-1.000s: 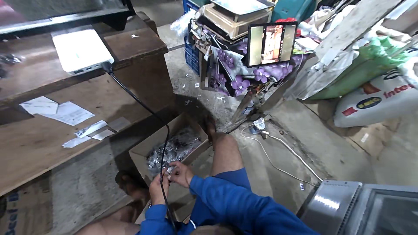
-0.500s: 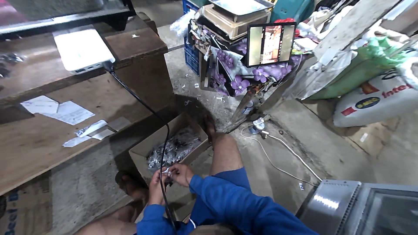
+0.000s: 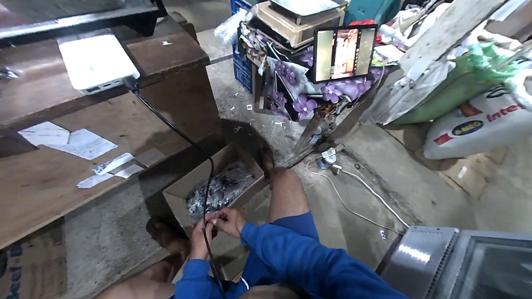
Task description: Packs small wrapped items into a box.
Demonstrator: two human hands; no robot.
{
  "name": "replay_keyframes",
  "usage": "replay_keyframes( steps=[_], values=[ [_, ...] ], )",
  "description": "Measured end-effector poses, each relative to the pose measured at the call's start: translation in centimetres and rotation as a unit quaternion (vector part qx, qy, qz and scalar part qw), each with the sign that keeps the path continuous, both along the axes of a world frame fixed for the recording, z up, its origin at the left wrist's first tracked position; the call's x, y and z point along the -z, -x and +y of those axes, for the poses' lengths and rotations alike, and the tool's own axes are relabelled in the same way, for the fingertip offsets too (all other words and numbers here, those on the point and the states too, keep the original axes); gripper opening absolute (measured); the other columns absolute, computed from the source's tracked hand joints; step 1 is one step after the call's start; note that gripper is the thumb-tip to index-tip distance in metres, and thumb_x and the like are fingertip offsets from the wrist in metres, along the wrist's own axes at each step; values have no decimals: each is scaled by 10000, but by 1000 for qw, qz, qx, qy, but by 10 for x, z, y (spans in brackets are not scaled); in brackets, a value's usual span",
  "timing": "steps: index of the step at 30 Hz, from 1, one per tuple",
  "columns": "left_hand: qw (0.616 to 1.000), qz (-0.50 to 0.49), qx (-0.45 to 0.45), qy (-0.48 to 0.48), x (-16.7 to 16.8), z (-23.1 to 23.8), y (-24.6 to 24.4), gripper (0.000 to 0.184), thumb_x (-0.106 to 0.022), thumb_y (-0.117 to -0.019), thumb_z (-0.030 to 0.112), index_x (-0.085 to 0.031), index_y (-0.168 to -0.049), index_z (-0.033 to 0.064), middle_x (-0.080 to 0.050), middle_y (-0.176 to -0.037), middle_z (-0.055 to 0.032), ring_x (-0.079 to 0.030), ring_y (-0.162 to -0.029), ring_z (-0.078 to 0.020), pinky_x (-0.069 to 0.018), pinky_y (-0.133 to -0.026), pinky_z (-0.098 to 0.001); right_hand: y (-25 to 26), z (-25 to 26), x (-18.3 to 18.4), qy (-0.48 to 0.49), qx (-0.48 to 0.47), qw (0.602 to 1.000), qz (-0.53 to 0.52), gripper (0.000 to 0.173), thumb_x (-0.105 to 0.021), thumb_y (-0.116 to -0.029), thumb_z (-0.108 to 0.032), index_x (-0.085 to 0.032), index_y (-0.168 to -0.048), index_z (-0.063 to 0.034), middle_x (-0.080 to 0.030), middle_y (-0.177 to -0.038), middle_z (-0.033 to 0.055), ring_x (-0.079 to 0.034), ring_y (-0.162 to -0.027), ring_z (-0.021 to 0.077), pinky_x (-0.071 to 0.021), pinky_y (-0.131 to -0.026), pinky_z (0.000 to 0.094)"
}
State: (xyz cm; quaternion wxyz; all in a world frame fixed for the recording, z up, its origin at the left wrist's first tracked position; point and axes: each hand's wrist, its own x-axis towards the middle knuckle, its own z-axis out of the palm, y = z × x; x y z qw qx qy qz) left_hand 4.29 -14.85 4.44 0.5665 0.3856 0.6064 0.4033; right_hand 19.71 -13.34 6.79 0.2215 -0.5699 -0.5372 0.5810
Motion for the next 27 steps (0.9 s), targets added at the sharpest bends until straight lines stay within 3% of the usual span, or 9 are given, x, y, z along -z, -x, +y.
replay_keyframes(
  steps=[8, 12, 15, 20, 27],
  values=[
    [1000, -19, -5, 18, -2, -1, -2, 186, -603, -1016, 93, -718, -1138, 14, -729, -1021, -119, -692, -865, -200, -590, -745, -356, -2, 4, -1, 14, 4, 999, -33, 321, -566, -1052, -285, -674, -1230, -40, -696, -1195, 165, -678, -1116, 265, -530, -1018, 476],
    [998, 43, 34, 26, -2, -2, -3, 211, -553, -1048, 137, -714, -1140, 38, -722, -1005, -94, -686, -850, -172, -587, -751, -361, -4, 5, -11, 11, 41, 998, -46, 331, -525, -1065, -276, -649, -1243, -27, -674, -1218, 180, -662, -1135, 276, -527, -1018, 475],
    [997, 43, 38, 43, -5, -2, -7, 241, -484, -1056, 115, -693, -1133, 24, -711, -955, -102, -675, -778, -169, -578, -683, -348, -7, 8, -16, 26, 46, 997, -49, 336, -496, -1072, -271, -633, -1264, -32, -669, -1222, 183, -658, -1134, 282, -523, -1009, 479],
    [997, 32, 32, 63, -11, -2, -11, 297, -410, -1065, 145, -676, -1072, 14, -683, -843, -88, -641, -706, -167, -545, -631, -334, -8, 8, -19, -2, 83, 995, -48, 318, -504, -1066, -268, -636, -1236, -34, -678, -1171, 170, -672, -1075, 264, -543, -970, 463],
    [997, 14, 31, 71, -5, -2, -11, 272, -448, -1037, 157, -674, -1018, 6, -666, -772, -79, -609, -627, -156, -519, -573, -315, -21, 18, -29, -18, 152, 988, -37, 286, -523, -1066, -236, -636, -1222, -25, -680, -1102, 171, -680, -986, 262, -560, -906, 454]
  ],
)
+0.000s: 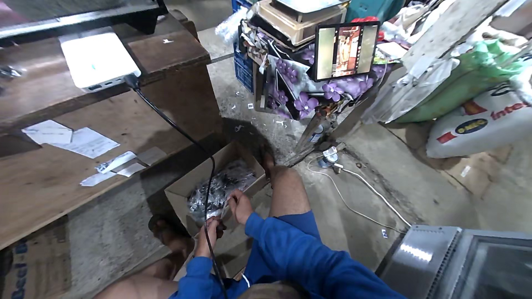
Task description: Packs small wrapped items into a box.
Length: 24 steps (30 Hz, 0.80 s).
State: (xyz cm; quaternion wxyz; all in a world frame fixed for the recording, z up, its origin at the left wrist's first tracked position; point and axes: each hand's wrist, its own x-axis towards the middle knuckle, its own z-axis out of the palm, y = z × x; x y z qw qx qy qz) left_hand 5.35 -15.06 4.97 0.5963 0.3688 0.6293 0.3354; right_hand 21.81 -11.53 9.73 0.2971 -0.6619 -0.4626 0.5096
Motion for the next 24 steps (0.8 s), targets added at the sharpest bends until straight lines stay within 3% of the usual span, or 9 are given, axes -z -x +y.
replay_keyframes(
  steps=[12, 18, 21, 24],
  values=[
    [998, -29, 57, -4, -6, -2, -2, 251, -489, -1004, 115, -699, -929, -1, -691, -775, -91, -560, -559, -130, -429, -480, -256, -12, 7, -6, -23, 61, 998, 22, 275, -530, -1063, -239, -634, -1205, -28, -680, -1055, 149, -673, -947, 236, -563, -877, 439],
    [996, -42, 79, -3, -5, -5, 0, 262, -452, -1038, 117, -682, -1064, -5, -691, -812, -92, -546, -538, -112, -406, -446, -234, -10, 7, 3, -8, 46, 998, 50, 290, -521, -1067, -263, -623, -1215, -36, -676, -1044, 148, -673, -897, 235, -567, -841, 442],
    [995, -56, 77, 6, -8, -3, -1, 255, -436, -1040, 112, -669, -1071, 13, -691, -852, -95, -546, -551, -112, -392, -439, -230, -10, 7, 0, -12, 51, 997, 49, 282, -520, -1067, -261, -626, -1200, -37, -674, -1014, 142, -671, -860, 228, -571, -814, 432],
    [994, -68, 86, 9, -12, -3, -2, 238, -453, -1058, 112, -667, -1102, 19, -664, -806, -73, -513, -536, -95, -368, -435, -218, -11, 7, -2, -12, 53, 997, 47, 283, -522, -1067, -260, -626, -1205, -36, -676, -1009, 142, -672, -857, 230, -570, -818, 435]
  ],
)
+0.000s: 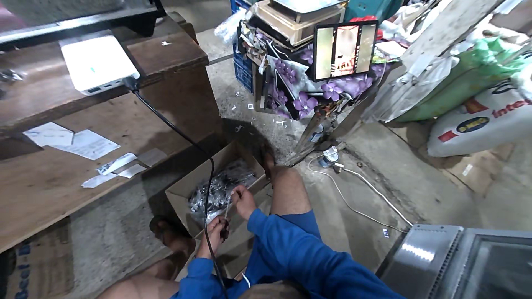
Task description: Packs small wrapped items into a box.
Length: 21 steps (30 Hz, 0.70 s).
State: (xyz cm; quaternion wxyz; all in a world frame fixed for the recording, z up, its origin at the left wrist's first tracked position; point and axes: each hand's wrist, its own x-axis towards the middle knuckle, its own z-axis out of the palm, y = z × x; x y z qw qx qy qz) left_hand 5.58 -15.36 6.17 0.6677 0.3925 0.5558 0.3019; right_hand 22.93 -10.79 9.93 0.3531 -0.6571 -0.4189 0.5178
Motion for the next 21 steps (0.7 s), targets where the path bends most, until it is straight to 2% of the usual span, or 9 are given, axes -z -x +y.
replay_keyframes(
  steps=[4, 11, 14, 21],
  values=[
    [1000, -17, 4, -6, -1, 0, -1, 264, -439, -1070, 116, -669, -1154, 15, -619, -769, -60, -501, -540, -100, -383, -449, -218, 0, 0, -2, -25, 26, 999, 0, 258, -546, -1053, -231, -639, -1179, -25, -675, -1007, 134, -667, -879, 215, -567, -830, 414],
    [1000, -24, -7, -4, -7, 1, 0, 284, -420, -1062, 117, -676, -1095, -1, -641, -763, -60, -527, -537, -92, -399, -444, -207, -4, 4, -4, -53, 54, 997, -17, 250, -563, -1045, -205, -639, -1179, -9, -680, -1042, 146, -675, -912, 221, -571, -858, 409],
    [1000, -23, -1, 8, -11, 2, -1, 275, -427, -1065, 117, -669, -1122, 1, -644, -777, -53, -535, -550, -88, -416, -461, -207, -7, 6, -8, -64, 68, 995, -18, 244, -556, -1046, -178, -633, -1186, 7, -682, -1042, 149, -677, -912, 209, -575, -856, 383],
    [1000, -9, 10, 17, -20, -1, 8, 249, -469, -1079, 170, -660, -1114, 15, -641, -778, -46, -552, -568, -97, -441, -484, -221, -6, 10, -6, -65, 76, 995, -2, 263, -560, -1058, -237, -627, -1212, -34, -698, -1006, 131, -694, -860, 212, -593, -815, 410]
  ],
)
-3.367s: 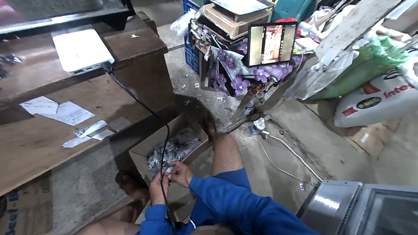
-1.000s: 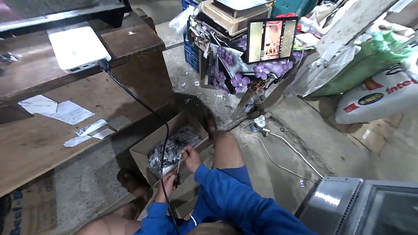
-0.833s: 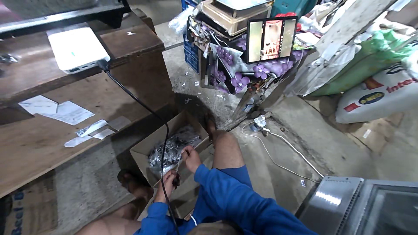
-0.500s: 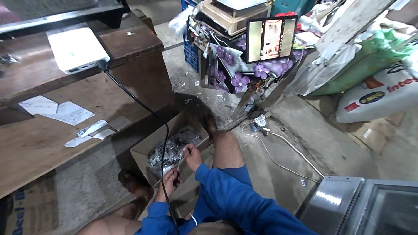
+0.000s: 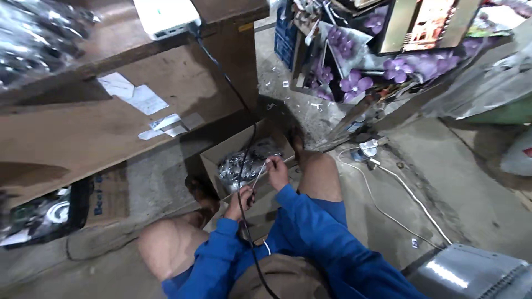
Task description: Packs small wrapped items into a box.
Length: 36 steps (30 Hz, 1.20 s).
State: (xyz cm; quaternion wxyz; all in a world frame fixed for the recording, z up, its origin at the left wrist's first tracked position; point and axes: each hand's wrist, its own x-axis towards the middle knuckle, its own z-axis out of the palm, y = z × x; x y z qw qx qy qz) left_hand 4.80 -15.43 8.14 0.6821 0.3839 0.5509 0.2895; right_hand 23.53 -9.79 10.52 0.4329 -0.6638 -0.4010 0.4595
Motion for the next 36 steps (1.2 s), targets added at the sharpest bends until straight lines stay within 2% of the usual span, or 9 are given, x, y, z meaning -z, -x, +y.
replay_keyframes(
  steps=[5, 10, 14, 17, 21, 25, 29, 33, 36],
  values=[
    [993, -33, -109, -33, -27, -10, 10, 254, -489, -1079, 152, -632, -1212, -9, -680, -926, -111, -626, -683, -157, -520, -561, -268, -4, 1, 4, 11, 40, 994, 99, 361, -501, -1089, -243, -554, -1364, -15, -673, -1136, 177, -708, -843, 234, -622, -752, 409],
    [936, -143, -273, -169, -86, -19, 43, 261, -416, -1075, 91, -505, -1297, -14, -684, -1026, -202, -712, -802, -292, -625, -720, -435, 0, 0, -3, 58, 50, 986, 149, 376, -468, -1105, -259, -521, -1396, -28, -664, -1095, 172, -687, -803, 243, -604, -725, 425],
    [876, -156, -267, -370, -171, -16, 75, 155, -503, -1038, 102, -445, -1182, 109, -702, -990, -189, -726, -789, -342, -635, -718, -469, 2, 1, -6, 64, 37, 985, 156, 361, -474, -1103, -248, -528, -1390, -36, -650, -1059, 153, -660, -743, 224, -587, -672, 405],
    [817, -126, -217, -519, -256, -8, 87, 128, -548, -1019, 62, -493, -1118, 122, -650, -1198, -215, -725, -773, -350, -650, -672, -474, 4, 2, -7, 73, 41, 983, 165, 349, -472, -1104, -232, -538, -1379, -29, -651, -1061, 164, -658, -718, 224, -586, -652, 396],
    [765, 5, -151, -626, -358, 10, 86, 180, -560, -1035, 149, -692, -1155, 120, -651, -1248, -111, -719, -916, -277, -649, -789, -449, 6, 3, -8, 88, 35, 979, 182, 348, -486, -1100, -226, -539, -1381, -26, -646, -1068, 171, -647, -712, 228, -576, -652, 404],
    [746, 156, -85, -641, -421, 51, 76, 354, -436, -1068, 119, -578, -1382, 39, -597, -1408, -96, -603, -1251, -261, -506, -1076, -458, 1, -1, -1, 76, 7, 979, 187, 354, -489, -1098, -254, -564, -1349, -15, -656, -1091, 181, -674, -772, 261, -591, -678, 444],
    [694, 368, -124, -606, -448, 108, 74, 385, -492, -1054, 135, -596, -1423, 99, -584, -1470, -33, -564, -1324, -111, -474, -1113, -323, -2, -4, -3, 96, -10, 977, 190, 364, -475, -1103, -273, -549, -1370, -36, -651, -1122, 185, -674, -814, 279, -584, -715, 472],
    [641, 557, -146, -507, -449, 135, 76, 440, -502, -1029, 154, -583, -1455, 230, -493, -1551, -96, -413, -1475, -224, -400, -1179, -449, -6, -1, -2, 109, -15, 979, 171, 353, -482, -1099, -295, -592, -1332, -53, -665, -1141, 188, -689, -845, 299, -592, -738, 500],
    [587, 607, -163, -510, -447, 137, 77, 425, -512, -977, 75, -665, -1361, 172, -591, -1426, -155, -439, -1405, -392, -362, -1109, -619, -8, -2, -3, 104, -12, 980, 170, 348, -490, -1097, -308, -613, -1311, -63, -667, -1114, 176, -686, -822, 286, -591, -724, 485]
  ],
)
